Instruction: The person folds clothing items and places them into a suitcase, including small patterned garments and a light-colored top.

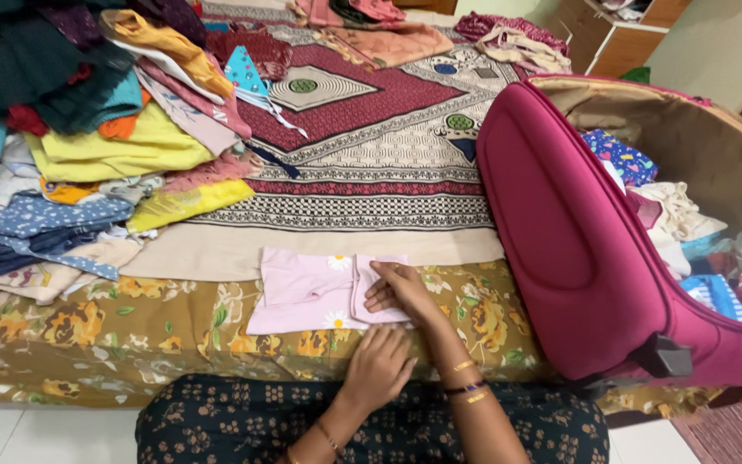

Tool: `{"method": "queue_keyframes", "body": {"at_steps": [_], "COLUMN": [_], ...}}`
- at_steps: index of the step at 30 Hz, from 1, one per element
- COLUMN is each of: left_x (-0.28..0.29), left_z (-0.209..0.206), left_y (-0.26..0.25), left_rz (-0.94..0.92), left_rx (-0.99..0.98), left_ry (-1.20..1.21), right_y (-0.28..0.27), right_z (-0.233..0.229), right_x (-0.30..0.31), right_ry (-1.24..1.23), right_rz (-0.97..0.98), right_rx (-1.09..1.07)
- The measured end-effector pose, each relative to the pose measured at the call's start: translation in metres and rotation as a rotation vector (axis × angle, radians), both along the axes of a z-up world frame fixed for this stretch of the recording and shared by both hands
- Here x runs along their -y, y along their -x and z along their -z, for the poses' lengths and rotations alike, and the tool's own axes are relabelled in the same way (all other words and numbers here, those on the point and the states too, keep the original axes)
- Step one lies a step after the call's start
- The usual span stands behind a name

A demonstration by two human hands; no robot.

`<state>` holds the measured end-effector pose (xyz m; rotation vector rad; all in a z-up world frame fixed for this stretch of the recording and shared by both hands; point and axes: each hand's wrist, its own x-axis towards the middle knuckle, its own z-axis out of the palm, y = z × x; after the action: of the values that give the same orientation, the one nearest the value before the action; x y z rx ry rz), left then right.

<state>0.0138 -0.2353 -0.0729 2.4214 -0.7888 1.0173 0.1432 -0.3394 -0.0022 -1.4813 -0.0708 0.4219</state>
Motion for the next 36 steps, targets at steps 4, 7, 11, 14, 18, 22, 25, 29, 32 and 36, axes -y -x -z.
{"method": "queue_keyframes", "body": {"at_steps": [4,7,11,14,18,22,25,29,32,36], "left_x": [-0.019,-0.029,-0.039,-0.041,-0.044,-0.041,-0.042,-0.043,-0.044,-0.045], "left_z": [0.021,0.003,-0.027,-0.025,-0.008,0.001,0.0,-0.004,-0.011,-0.017], "left_y": [-0.01,-0.032,-0.067,-0.076,-0.077,-0.079,-0.08,-0.074,-0.073,-0.068], "left_rz": [0.178,0.104,-0.071,-0.172,-0.3,-0.305,-0.297,-0.281,-0.253,-0.247], "left_rx": [-0.476,-0.357,-0.269,-0.341,-0.457,-0.439,-0.576,-0.423,-0.428,-0.417], "left_ry": [0.189,0.302,0.053,-0.106,-0.304,-0.274,-0.35,-0.194,-0.159,-0.159], "right_y": [-0.001,0.004,0.03,0.034,0.027,0.021,0.014,-0.01,-0.035,-0.059], "right_z": [-0.008,-0.027,-0.034,-0.013,0.014,0.023,0.024,0.027,0.034,0.044], "right_x": [0.015,0.026,-0.003,-0.025,-0.031,-0.018,0.002,0.04,0.057,0.056], "right_ry": [-0.243,0.079,0.446,0.797,1.129,1.252,1.296,0.996,0.809,0.815], "right_rz": [0.302,0.552,0.343,0.066,-0.116,-0.063,0.023,0.237,0.196,0.029], "right_rx": [0.313,0.59,0.499,0.739,0.766,0.593,0.529,0.375,0.49,0.527]}}
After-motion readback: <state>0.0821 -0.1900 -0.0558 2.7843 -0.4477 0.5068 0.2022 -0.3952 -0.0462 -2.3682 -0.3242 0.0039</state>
